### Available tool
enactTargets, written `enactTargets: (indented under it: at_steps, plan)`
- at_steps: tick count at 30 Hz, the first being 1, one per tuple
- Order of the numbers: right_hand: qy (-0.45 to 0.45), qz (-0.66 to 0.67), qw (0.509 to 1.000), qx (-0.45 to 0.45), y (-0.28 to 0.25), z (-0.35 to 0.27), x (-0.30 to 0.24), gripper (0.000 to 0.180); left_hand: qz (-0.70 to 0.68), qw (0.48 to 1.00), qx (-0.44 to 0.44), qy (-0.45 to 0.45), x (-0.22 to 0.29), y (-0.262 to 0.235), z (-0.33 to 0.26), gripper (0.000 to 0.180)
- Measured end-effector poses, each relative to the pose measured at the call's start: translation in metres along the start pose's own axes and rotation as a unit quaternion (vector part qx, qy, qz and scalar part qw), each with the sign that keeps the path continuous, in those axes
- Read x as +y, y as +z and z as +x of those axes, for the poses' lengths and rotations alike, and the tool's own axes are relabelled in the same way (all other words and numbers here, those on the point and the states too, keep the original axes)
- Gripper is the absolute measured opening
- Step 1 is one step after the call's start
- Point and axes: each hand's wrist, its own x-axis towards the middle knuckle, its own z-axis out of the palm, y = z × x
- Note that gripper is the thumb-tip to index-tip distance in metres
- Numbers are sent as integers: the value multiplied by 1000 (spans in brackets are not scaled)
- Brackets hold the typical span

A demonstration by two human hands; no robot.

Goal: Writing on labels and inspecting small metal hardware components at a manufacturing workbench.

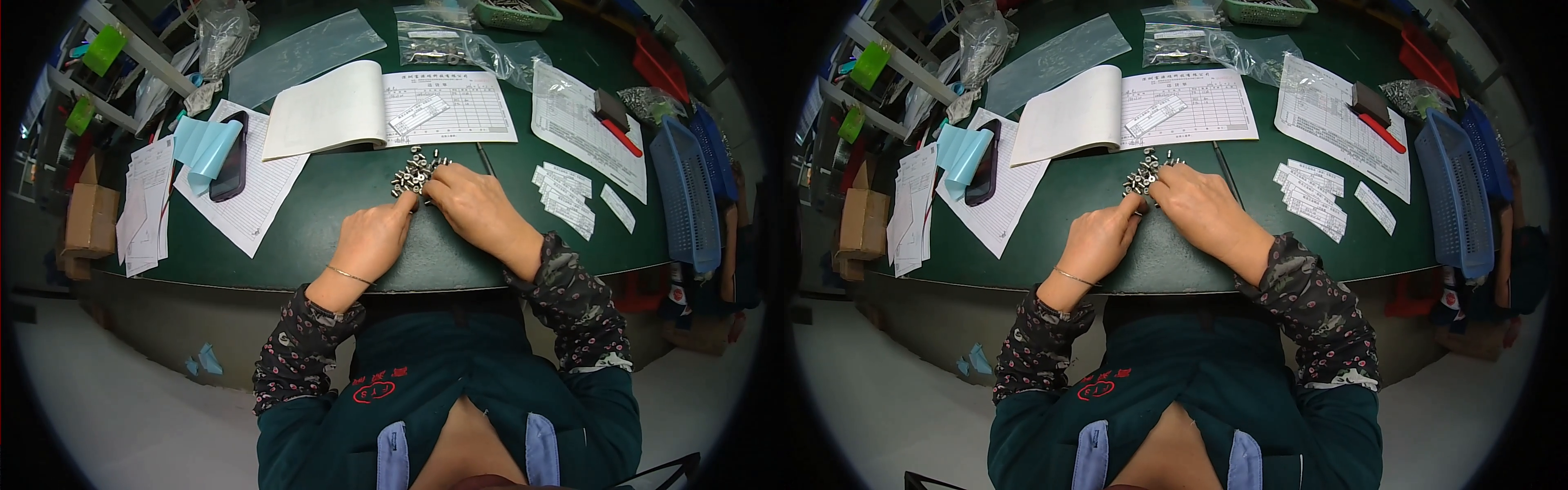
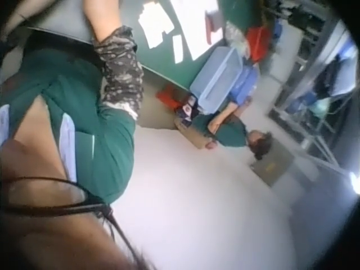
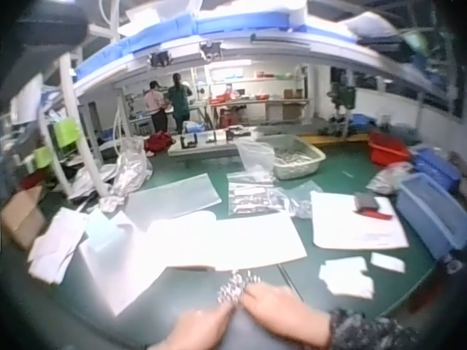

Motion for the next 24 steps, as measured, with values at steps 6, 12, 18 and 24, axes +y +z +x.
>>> enactTargets:
  at_steps: [6,12,18,24]
  plan:
    - [-42,-30,998,-27,0,1,-2,2,-38,997,0,-67,2,0,-2,15]
    - [-51,-43,996,-51,-2,0,-7,3,-12,997,-5,-78,2,0,-7,18]
    - [0,11,1000,0,0,-6,-6,6,3,992,3,-129,0,-4,-12,21]
    - [-20,-16,998,-54,2,-4,-15,11,17,990,-8,-139,-2,-10,-14,21]
